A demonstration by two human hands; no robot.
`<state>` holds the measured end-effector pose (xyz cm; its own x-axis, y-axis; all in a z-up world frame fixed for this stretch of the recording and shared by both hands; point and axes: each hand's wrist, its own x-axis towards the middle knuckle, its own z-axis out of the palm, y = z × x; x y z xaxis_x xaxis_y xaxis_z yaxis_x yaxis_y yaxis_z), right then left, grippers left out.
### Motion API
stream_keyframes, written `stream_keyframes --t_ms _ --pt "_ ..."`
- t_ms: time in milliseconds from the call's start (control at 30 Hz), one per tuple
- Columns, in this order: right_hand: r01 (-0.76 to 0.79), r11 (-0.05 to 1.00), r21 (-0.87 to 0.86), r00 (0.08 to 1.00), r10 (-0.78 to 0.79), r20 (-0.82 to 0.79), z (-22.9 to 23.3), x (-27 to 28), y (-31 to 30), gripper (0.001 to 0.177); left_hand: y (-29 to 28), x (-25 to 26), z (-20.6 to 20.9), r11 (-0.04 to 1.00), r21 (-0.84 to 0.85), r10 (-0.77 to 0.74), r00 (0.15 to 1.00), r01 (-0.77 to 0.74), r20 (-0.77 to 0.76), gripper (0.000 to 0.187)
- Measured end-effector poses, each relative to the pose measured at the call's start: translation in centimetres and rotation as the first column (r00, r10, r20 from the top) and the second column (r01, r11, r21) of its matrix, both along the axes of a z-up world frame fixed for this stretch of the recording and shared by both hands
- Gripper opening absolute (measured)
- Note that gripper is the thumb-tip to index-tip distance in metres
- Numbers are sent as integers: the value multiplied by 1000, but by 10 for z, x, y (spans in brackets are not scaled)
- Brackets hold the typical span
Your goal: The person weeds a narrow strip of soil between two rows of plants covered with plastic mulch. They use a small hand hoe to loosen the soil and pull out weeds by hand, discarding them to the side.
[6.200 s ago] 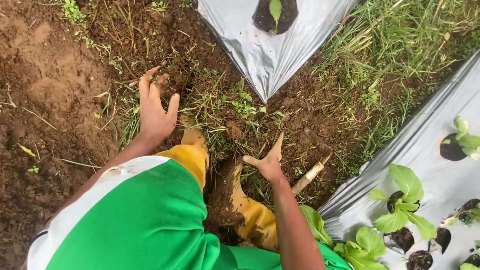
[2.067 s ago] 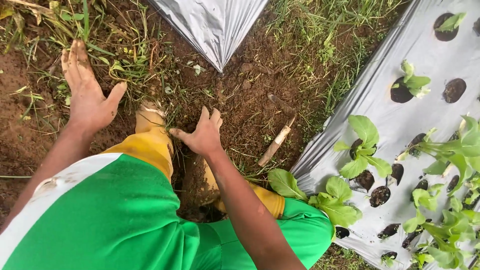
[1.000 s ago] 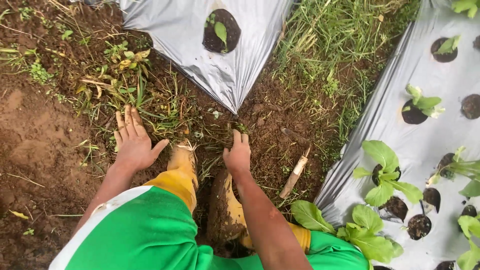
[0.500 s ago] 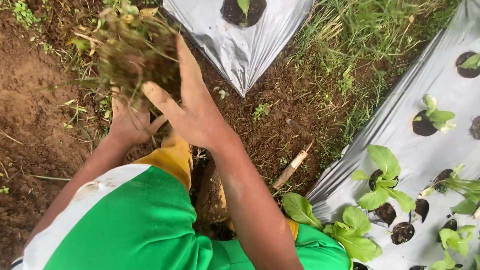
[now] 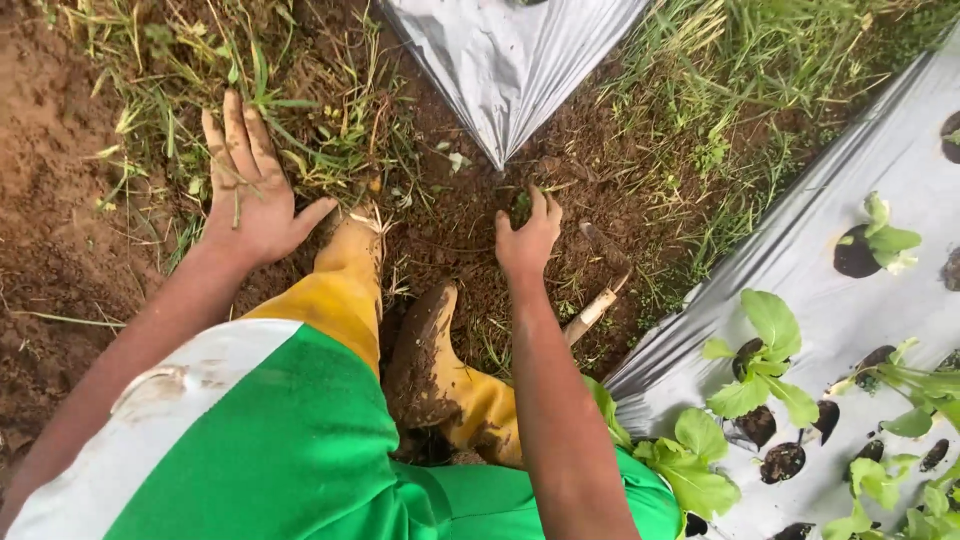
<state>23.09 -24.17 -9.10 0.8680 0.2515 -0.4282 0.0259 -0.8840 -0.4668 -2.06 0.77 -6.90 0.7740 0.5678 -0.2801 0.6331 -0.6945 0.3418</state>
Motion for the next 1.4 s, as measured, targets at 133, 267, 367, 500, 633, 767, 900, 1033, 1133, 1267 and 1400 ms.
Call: stream_keyframes --t_ms 133,267,367,500,633,767,900,1033,1133,1267,1400 --pt "-83 995 59 972 68 225 -30 -10 -23 27 0 15 33 993 -91 75 996 -79 -46 124" --pt "194 944 267 978 -165 -128 -20 -12 -43 20 0 15 24 995 -71 63 992 -71 -112 127" --pt "285 886 366 927 -158 -341 11 -27 -48 16 -1 11 22 994 -75 66 990 -76 -128 128" --pt "-235 799 554 830 461 -313 83 -28 -32 9 2 -2 -2 998 -56 10 991 -18 -133 128" --pt "-58 318 946 722 668 -180 146 -14 10 50 1 1 3 998 -51 11 980 -21 -199 127" --pt "-388 782 487 826 530 -193 152 -7 42 27 3 6 5 998 -57 4 984 -15 -180 128" --pt "-475 880 12 733 403 -548 98 -24 48 39 3 -10 -20 999 -36 -6 997 3 -81 128" --pt "-534 821 -202 785 392 -480 62 -52 55 44 5 1 4 994 -108 5 978 -28 -211 127" --pt "-679 644 -353 734 597 -324 32 -63 54 39 7 6 13 994 -109 -19 960 -12 -279 127" --pt "-512 859 13 815 490 -309 16 -56 50 24 7 9 7 996 -85 -25 954 0 -298 123" --pt "-26 816 577 877 296 -378 57 -60 53 29 7 11 19 989 -142 -17 943 -32 -332 125"
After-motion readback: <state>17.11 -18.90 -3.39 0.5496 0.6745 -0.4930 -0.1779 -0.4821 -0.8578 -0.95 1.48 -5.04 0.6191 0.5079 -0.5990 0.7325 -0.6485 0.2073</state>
